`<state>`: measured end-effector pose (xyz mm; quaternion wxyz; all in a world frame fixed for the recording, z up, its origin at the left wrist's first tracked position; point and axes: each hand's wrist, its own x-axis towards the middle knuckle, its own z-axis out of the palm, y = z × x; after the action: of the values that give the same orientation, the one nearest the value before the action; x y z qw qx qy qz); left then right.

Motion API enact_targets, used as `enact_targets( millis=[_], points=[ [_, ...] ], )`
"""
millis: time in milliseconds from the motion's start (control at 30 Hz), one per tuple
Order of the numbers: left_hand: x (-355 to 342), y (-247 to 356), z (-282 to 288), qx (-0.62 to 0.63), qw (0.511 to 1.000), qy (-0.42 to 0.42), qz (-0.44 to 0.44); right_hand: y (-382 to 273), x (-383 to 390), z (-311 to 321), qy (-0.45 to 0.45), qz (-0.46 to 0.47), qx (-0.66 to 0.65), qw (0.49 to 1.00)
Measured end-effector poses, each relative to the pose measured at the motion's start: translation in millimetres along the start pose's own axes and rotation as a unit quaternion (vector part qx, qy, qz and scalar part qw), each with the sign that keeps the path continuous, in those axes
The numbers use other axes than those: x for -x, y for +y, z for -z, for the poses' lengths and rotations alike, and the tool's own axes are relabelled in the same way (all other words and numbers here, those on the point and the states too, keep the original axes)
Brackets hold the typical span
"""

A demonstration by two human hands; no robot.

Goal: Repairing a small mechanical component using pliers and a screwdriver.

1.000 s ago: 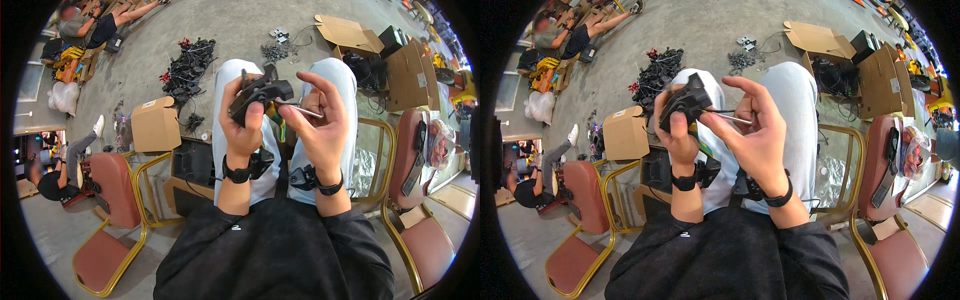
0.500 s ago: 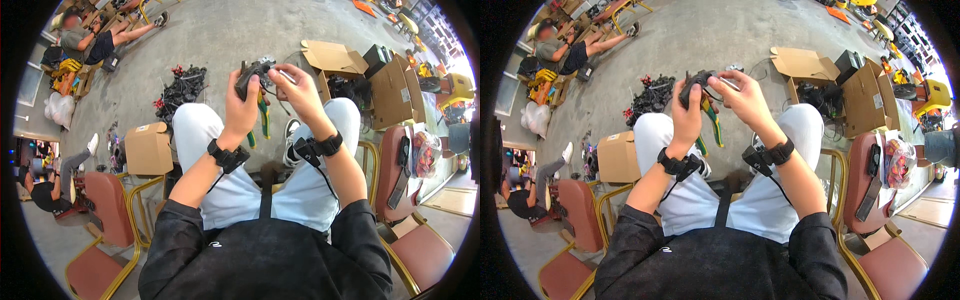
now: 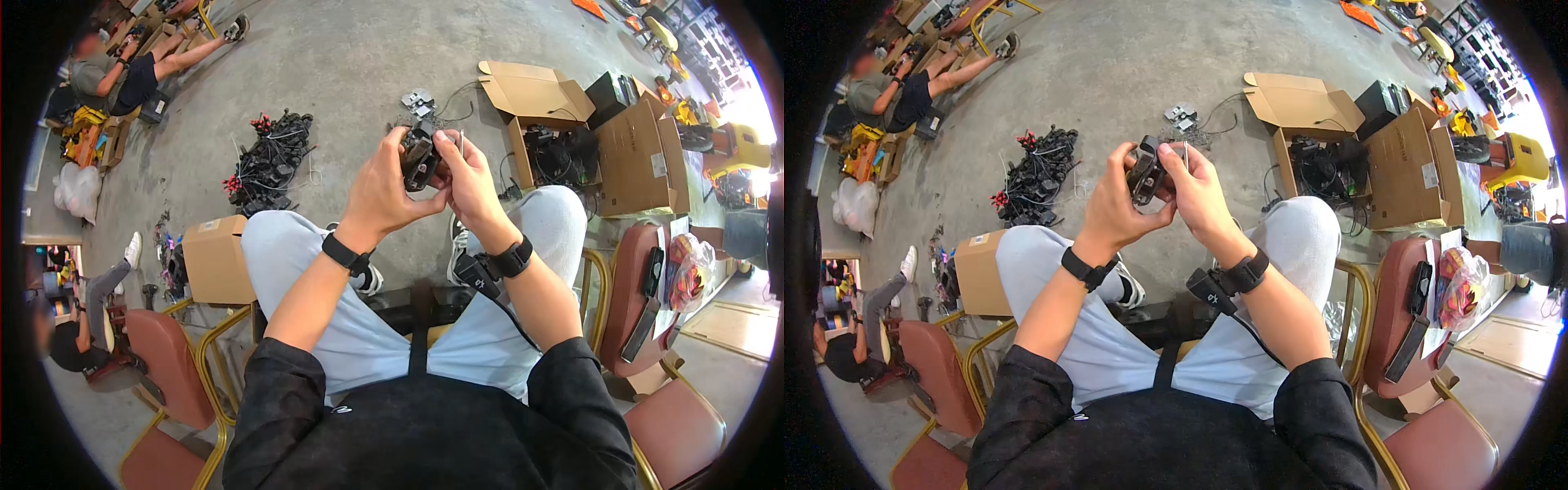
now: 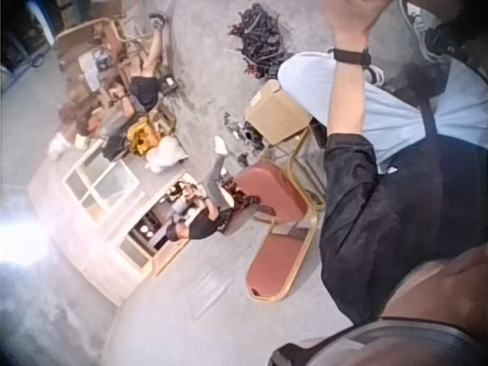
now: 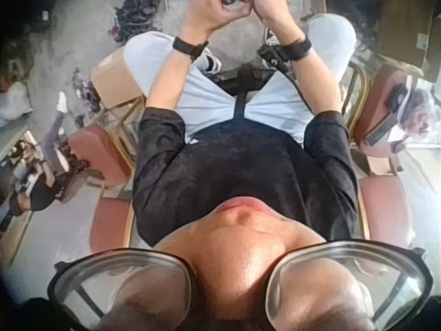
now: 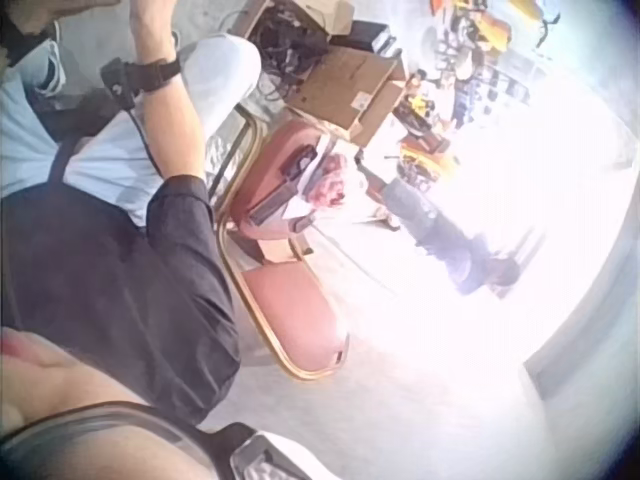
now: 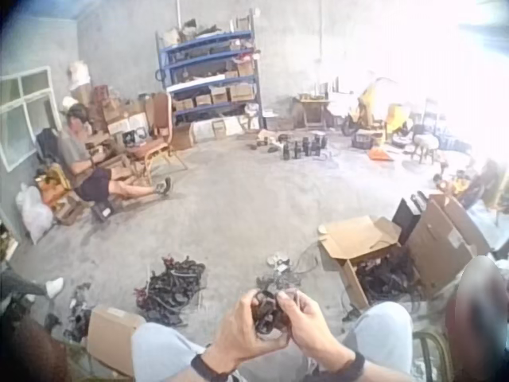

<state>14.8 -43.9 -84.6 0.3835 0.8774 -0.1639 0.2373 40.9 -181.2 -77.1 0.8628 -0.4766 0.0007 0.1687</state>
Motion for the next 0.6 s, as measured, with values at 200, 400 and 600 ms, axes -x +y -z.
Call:
enact_targets(
  millis=[200,400,600],
  points=[
    [-3,5,7,0.07,0.993,-0.042,0.084,-7,1,2,-0.03,-0.049,-0.037,0.998],
    [4,4,28,-0.067,0.988,-0.13,0.048,-3,8,0,-0.004,-0.086,-0.022,0.996],
    [13,1,29,-0.121,0.978,-0.158,0.062,4,8,-5,-0.04,-0.062,-0.005,0.997]
  ],
)
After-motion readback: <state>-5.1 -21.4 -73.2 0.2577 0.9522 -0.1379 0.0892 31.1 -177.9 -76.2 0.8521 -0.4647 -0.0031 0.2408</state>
